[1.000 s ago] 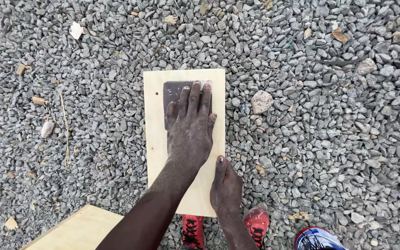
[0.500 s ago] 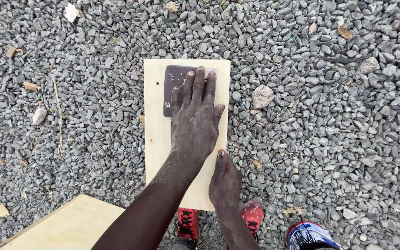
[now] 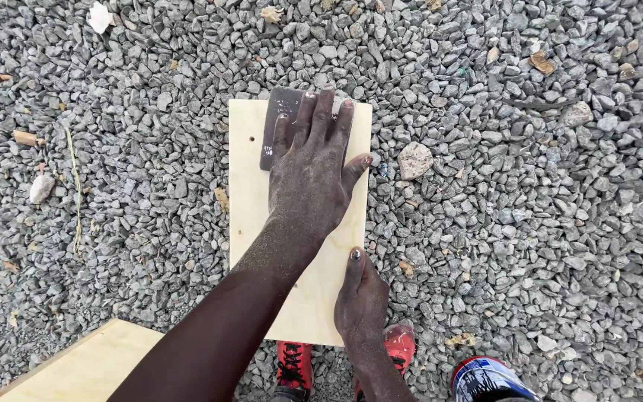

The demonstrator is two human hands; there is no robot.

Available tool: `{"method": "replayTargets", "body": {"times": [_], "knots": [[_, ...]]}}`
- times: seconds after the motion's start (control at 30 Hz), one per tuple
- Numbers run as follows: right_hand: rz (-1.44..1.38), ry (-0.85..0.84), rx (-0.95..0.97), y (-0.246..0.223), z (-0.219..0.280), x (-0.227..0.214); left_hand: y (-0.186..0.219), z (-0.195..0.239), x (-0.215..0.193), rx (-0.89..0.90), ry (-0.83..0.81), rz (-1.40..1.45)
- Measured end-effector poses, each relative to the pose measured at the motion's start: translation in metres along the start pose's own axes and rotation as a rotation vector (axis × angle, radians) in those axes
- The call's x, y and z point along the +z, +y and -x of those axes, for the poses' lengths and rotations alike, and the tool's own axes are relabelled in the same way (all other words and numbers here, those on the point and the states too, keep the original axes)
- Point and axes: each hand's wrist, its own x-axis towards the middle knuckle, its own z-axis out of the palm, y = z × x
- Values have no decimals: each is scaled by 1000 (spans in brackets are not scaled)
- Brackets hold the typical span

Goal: The person sands the interior and exterior surfaces of a small wooden box using a sanding block. They then pick up a separate rectangular wooden board and sand its surface and edges.

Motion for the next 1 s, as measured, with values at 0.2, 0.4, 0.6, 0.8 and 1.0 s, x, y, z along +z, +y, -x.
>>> {"method": "replayTargets", "body": {"times": [0.2, 0.4, 0.6, 0.8, 1.0], "knots": [[49, 11, 15, 4, -1, 1, -9, 26, 6, 74, 81, 6], [-104, -36, 38, 2, 3, -2, 2, 60, -19, 115, -68, 54], [-199, 17, 137, 17, 3, 4, -5, -6, 4, 105, -63, -71], [185, -13, -321, 155, -14, 34, -3, 129, -26, 361, -150, -23], [-114, 1, 384, 12, -3, -2, -5, -25, 11, 167, -39, -4]]}}
